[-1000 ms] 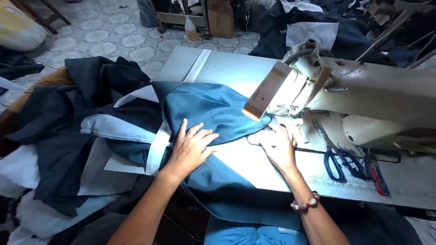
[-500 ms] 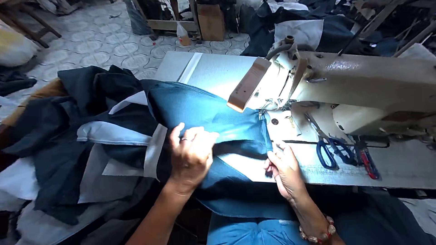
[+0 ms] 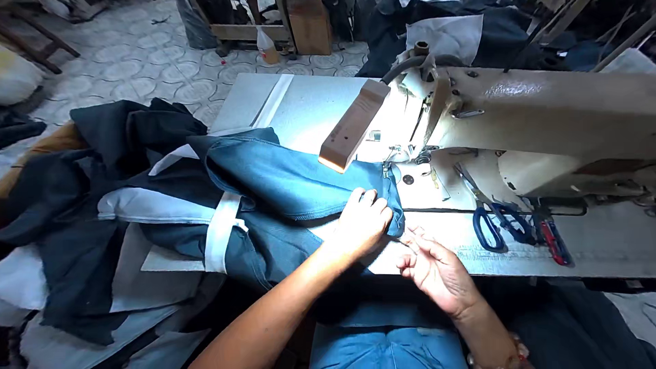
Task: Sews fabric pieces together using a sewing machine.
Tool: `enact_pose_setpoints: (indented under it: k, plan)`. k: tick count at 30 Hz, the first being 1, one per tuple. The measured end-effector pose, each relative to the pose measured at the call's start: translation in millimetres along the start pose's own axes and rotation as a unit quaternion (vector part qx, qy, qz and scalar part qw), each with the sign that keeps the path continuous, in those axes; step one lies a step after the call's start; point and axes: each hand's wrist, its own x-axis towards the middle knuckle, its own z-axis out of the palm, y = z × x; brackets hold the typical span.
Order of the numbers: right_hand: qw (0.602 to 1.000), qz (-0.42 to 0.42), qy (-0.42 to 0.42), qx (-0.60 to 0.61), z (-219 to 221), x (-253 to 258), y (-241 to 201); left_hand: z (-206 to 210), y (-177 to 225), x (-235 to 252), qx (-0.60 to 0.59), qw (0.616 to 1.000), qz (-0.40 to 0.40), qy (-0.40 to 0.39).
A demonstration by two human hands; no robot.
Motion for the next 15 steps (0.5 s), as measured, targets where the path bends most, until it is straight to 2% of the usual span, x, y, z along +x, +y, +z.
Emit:
enact_pose_setpoints:
  k: [2, 4, 5, 7, 8, 10, 12, 15]
  plan:
    - [0.984, -0.032, 0.020, -0.172, -3, 4, -14, -23, 11, 2, -0.043, 0.980, -0.066, -0.181]
    - [0.938, -0.078, 0.039, -0.337, -2, 11, -23, -43, 16, 10, -0.089, 0.937, -0.111, -0.318]
    - [0.899, -0.129, 0.059, -0.414, -1, 17, -22, -52, 15, 14, -0.111, 0.920, -0.125, -0.355]
    - [0.795, -0.244, 0.110, -0.544, 1, 32, -18, -68, 12, 22, -0.164, 0.897, -0.147, -0.383]
    - [0.757, -0.272, 0.132, -0.579, 5, 38, -16, -74, 10, 25, -0.183, 0.899, -0.155, -0.367]
    - [0.713, -0.278, 0.161, -0.623, 18, 48, -13, -76, 5, 29, -0.184, 0.926, -0.155, -0.289]
    - [0.676, -0.287, 0.180, -0.655, 29, 54, -7, -58, -1, 29, -0.139, 0.970, -0.124, -0.158]
    - [0.639, -0.281, 0.198, -0.688, 36, 56, 0, -23, -9, 29, -0.116, 0.989, -0.085, -0.021]
